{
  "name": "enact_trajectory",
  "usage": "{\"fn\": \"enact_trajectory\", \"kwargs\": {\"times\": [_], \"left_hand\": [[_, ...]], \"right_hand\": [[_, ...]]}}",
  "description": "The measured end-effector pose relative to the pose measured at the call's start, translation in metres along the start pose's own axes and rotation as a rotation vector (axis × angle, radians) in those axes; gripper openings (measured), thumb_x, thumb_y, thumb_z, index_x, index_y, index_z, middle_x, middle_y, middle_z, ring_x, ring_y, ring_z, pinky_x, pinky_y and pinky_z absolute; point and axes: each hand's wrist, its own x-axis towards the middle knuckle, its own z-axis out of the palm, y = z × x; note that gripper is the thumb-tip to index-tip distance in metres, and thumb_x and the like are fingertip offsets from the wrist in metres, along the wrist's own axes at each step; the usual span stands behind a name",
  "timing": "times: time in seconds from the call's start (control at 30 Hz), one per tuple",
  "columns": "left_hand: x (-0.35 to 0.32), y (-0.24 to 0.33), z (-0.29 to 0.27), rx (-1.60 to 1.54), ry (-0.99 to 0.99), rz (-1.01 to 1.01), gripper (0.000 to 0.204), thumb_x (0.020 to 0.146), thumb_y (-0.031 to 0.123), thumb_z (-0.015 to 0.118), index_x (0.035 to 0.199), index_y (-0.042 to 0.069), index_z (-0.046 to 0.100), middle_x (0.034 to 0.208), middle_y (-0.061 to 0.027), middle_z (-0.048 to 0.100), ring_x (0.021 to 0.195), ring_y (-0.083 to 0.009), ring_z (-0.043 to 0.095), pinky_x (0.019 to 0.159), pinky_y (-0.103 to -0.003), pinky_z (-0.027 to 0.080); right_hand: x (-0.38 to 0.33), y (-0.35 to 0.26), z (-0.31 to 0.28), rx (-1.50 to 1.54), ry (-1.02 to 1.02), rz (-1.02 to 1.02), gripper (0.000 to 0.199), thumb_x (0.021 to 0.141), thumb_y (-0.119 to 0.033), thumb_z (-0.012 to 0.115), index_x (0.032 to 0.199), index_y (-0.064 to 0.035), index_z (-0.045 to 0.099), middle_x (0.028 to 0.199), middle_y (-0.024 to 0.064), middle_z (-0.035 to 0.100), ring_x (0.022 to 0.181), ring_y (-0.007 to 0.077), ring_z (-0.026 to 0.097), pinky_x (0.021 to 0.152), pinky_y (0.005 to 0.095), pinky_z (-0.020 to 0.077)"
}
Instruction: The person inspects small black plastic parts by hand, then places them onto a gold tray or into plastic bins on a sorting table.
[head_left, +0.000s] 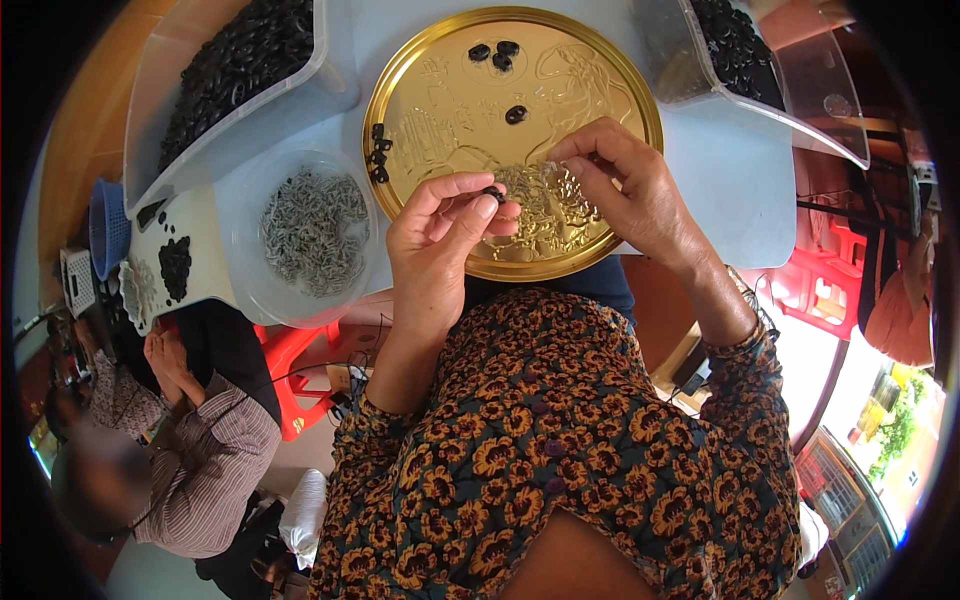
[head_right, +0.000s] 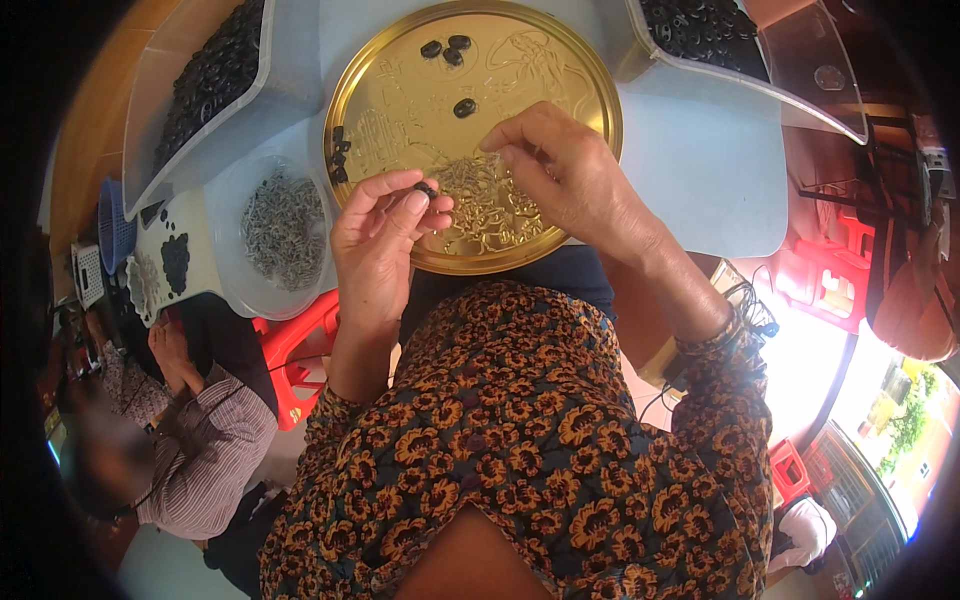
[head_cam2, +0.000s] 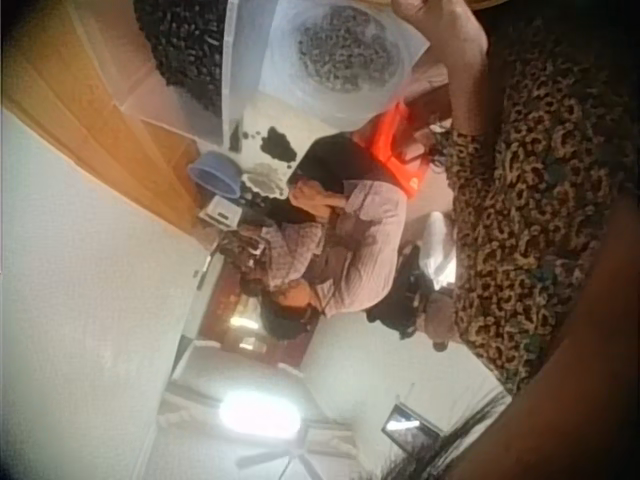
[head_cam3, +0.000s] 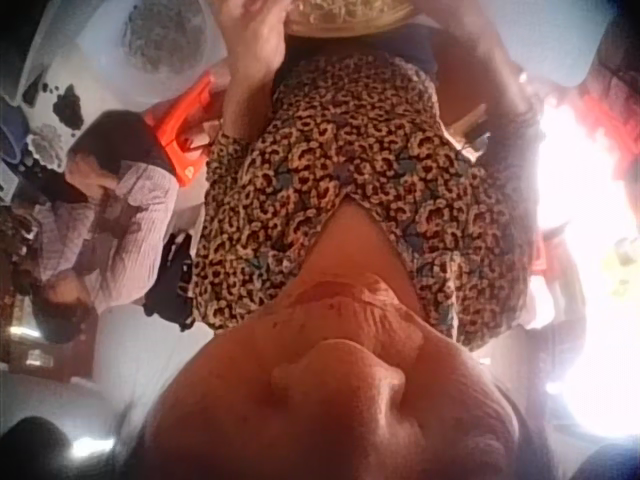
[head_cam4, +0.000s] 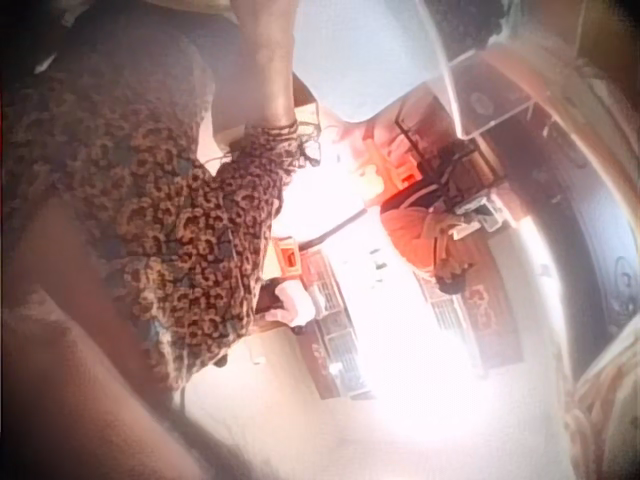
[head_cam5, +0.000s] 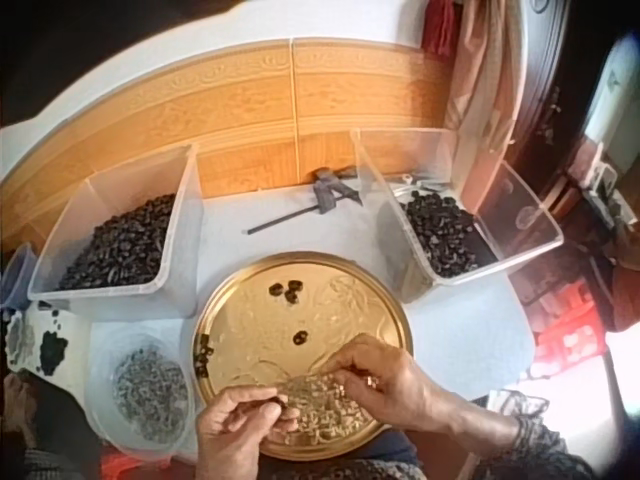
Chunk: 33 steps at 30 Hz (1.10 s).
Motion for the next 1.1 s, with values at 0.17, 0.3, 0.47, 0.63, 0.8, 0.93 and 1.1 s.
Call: {"fn": "enact_trajectory", "kwargs": {"times": [0.17,0.3,0.47,0.63,0.8,0.93,1.1], "left_hand": [[0.004,0.0,0.007,-0.007,-0.025,0.012,0.02,0.091,0.0,0.059,0.111,-0.001,0.058,0.098,-0.0101,0.064,0.089,-0.0195,0.065,0.078,-0.031,0.055],[0.006,0.0,0.011,-0.009,-0.033,0.062,0.019,0.091,-0.001,0.059,0.11,-0.001,0.058,0.099,-0.0097,0.063,0.089,-0.0189,0.065,0.079,-0.032,0.055],[0.007,0.001,0.014,-0.02,-0.003,0.09,0.019,0.09,-0.001,0.06,0.109,-0.002,0.058,0.1,-0.0098,0.063,0.088,-0.0188,0.065,0.079,-0.032,0.055],[0.009,0.005,0.017,-0.035,0.005,0.099,0.017,0.09,-0.001,0.061,0.107,-0.002,0.059,0.098,-0.0099,0.063,0.086,-0.0186,0.065,0.078,-0.032,0.055],[0.01,0.006,0.019,0.003,0.002,0.146,0.016,0.09,0.0,0.061,0.105,-0.002,0.059,0.096,-0.0101,0.064,0.083,-0.0185,0.065,0.076,-0.032,0.055],[0.01,0.008,0.021,0.03,-0.027,0.174,0.017,0.091,-0.002,0.06,0.107,-0.003,0.055,0.098,-0.0099,0.061,0.087,-0.016,0.064,0.078,-0.029,0.057],[0.01,0.009,0.022,0.062,-0.023,0.186,0.02,0.09,-0.004,0.059,0.11,-0.003,0.054,0.096,-0.0101,0.061,0.085,-0.0151,0.064,0.079,-0.029,0.057]], "right_hand": [[-0.004,-0.008,0.017,0.575,0.024,0.208,0.016,0.095,-0.011,0.057,0.107,-0.0023,0.062,0.09,0.0011,0.06,0.073,0.0064,0.055,0.063,0.022,0.0466],[-0.004,-0.012,0.026,0.78,0.003,0.267,0.018,0.096,-0.013,0.059,0.109,-0.0021,0.063,0.089,0.0008,0.061,0.074,0.007,0.056,0.066,0.0211,0.0471],[-0.003,-0.014,0.035,0.938,0.055,0.254,0.02,0.095,-0.01,0.059,0.113,-0.0022,0.062,0.09,0.0014,0.063,0.076,0.008,0.057,0.071,0.022,0.048],[-0.002,-0.009,0.043,1.188,0.156,0.258,0.024,0.093,-0.008,0.061,0.116,-0.0032,0.062,0.095,0.0041,0.065,0.08,0.0106,0.059,0.076,0.0248,0.0495],[-0.002,-0.013,0.048,1.216,0.19,0.306,0.023,0.093,-0.008,0.061,0.115,-0.0032,0.062,0.094,0.0062,0.066,0.081,0.0142,0.063,0.078,0.0288,0.0531],[-0.002,-0.014,0.048,1.271,0.17,0.277,0.022,0.092,-0.008,0.061,0.114,-0.0025,0.062,0.092,0.0069,0.067,0.081,0.0167,0.066,0.078,0.0325,0.0558],[-0.001,-0.013,0.051,1.273,0.195,0.281,0.022,0.092,-0.007,0.061,0.114,-0.0022,0.062,0.092,0.0071,0.067,0.08,0.0154,0.065,0.077,0.0318,0.0559]]}}
